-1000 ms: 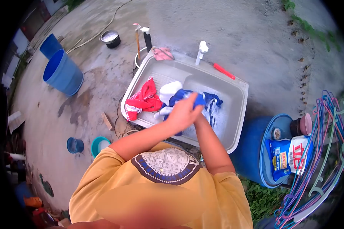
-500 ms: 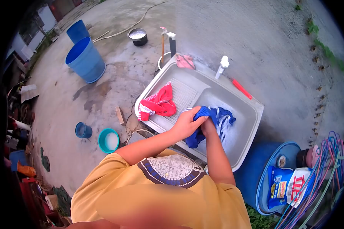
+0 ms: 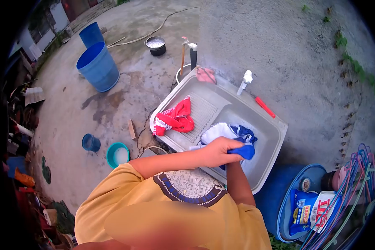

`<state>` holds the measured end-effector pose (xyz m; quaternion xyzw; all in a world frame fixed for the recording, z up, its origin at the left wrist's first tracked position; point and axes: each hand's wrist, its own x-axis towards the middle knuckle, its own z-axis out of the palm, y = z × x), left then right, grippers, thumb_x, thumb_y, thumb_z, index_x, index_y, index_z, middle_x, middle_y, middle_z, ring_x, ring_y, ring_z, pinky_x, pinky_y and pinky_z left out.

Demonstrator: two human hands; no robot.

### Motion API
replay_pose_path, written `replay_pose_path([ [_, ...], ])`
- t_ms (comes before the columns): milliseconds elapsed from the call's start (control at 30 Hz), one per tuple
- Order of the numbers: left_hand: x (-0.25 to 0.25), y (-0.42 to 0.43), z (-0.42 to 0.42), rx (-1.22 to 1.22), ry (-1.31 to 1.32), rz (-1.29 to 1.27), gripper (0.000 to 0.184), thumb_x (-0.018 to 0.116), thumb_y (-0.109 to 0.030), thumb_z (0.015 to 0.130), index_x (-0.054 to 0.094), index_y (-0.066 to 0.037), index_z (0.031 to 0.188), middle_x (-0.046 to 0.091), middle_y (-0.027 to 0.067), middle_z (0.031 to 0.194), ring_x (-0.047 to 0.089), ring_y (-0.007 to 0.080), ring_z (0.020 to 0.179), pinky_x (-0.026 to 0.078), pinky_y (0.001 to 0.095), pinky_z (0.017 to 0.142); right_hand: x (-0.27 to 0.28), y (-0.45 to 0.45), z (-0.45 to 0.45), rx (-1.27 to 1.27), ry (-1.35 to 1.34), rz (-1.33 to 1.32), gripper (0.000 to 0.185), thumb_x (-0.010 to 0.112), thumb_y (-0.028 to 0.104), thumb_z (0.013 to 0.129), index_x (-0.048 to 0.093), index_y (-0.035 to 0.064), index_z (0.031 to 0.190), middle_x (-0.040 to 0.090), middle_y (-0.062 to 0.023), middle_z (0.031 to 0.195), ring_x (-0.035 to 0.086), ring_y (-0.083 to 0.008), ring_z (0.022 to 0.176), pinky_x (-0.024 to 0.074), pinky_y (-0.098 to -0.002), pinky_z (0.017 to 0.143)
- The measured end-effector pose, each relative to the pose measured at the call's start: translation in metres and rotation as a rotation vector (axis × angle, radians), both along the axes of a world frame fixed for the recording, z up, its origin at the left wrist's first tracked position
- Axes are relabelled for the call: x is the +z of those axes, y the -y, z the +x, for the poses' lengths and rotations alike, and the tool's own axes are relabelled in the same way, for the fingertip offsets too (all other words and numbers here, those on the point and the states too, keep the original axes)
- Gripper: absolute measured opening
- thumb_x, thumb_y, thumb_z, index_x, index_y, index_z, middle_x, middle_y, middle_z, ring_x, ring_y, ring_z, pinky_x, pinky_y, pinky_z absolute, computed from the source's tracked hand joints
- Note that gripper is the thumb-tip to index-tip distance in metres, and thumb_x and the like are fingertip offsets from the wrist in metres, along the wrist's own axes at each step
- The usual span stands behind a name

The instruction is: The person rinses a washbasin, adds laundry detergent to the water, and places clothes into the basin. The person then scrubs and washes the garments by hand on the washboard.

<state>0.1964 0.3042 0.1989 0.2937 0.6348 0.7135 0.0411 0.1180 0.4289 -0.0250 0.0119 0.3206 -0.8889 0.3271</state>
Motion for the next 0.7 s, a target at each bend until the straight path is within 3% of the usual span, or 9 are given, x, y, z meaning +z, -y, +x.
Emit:
replay_pose_path([
  [133,-0.007,0.0,-0.003,-0.163,0.104,-0.285,0.027,0.068,-0.024,0.099,0.068,0.001,0.111,0.068,0.0078,0.091,0.06,0.0092,0.089,0.05,0.0287,0.083,0.007,-0.013,-0.01,-0.062,-0.028,-0.029,0.03,0.057,0.029,0.101,0.065,0.0045,0.117,0.068,-0.0108,0.119,0.066,-0.0228,0.11,0.0534,-0.0428,0.098],
  [267,-0.042,0.016,-0.02,0.073,0.211,-0.404,0.037,0.062,-0.035,0.102,0.07,-0.001,0.115,0.073,0.0082,0.095,0.064,0.0111,0.09,0.051,0.0294,0.085,0.009,-0.02,-0.02,-0.1,-0.048,-0.043,0.03,0.058,0.027,0.101,0.065,0.0035,0.119,0.068,-0.011,0.119,0.066,-0.0226,0.11,0.0539,-0.0422,0.097],
  [333,-0.048,0.024,-0.022,0.14,0.35,-0.218,0.046,0.059,-0.041,0.103,0.072,0.003,0.103,0.072,0.0105,0.086,0.062,0.0113,0.079,0.051,0.033,0.075,0.01,-0.024,-0.022,-0.118,-0.049,-0.041,0.031,0.059,0.026,0.101,0.064,0.003,0.12,0.068,-0.011,0.119,0.066,-0.0225,0.11,0.0542,-0.042,0.097],
  [433,-0.062,0.033,-0.03,0.296,0.312,-0.458,0.061,0.055,-0.051,0.102,0.068,0.007,0.087,0.064,0.0118,0.068,0.057,0.0147,0.066,0.049,0.0361,0.066,0.012,-0.032,-0.02,-0.13,-0.051,-0.033,0.031,0.06,0.025,0.1,0.064,0.0022,0.121,0.068,-0.0112,0.12,0.066,-0.0224,0.11,0.0545,-0.0416,0.096],
  [633,-0.044,0.025,-0.008,0.027,0.33,-0.387,0.066,0.049,-0.054,0.105,0.065,0.005,0.079,0.054,0.0075,0.064,0.051,0.0143,0.066,0.046,0.0362,0.063,0.013,-0.043,-0.005,-0.129,-0.051,0.017,0.032,0.062,0.022,0.099,0.063,0.0008,0.124,0.069,-0.0114,0.12,0.067,-0.0221,0.109,0.0552,-0.0407,0.095],
  [700,-0.044,0.008,0.002,-0.15,0.293,-0.334,0.059,0.053,-0.049,0.105,0.065,0.005,0.086,0.057,0.0078,0.069,0.052,0.0133,0.07,0.046,0.0355,0.067,0.012,-0.042,0.003,-0.113,-0.041,0.032,0.033,0.063,0.021,0.099,0.063,0.0003,0.124,0.069,-0.0115,0.12,0.067,-0.022,0.109,0.0555,-0.0405,0.095],
])
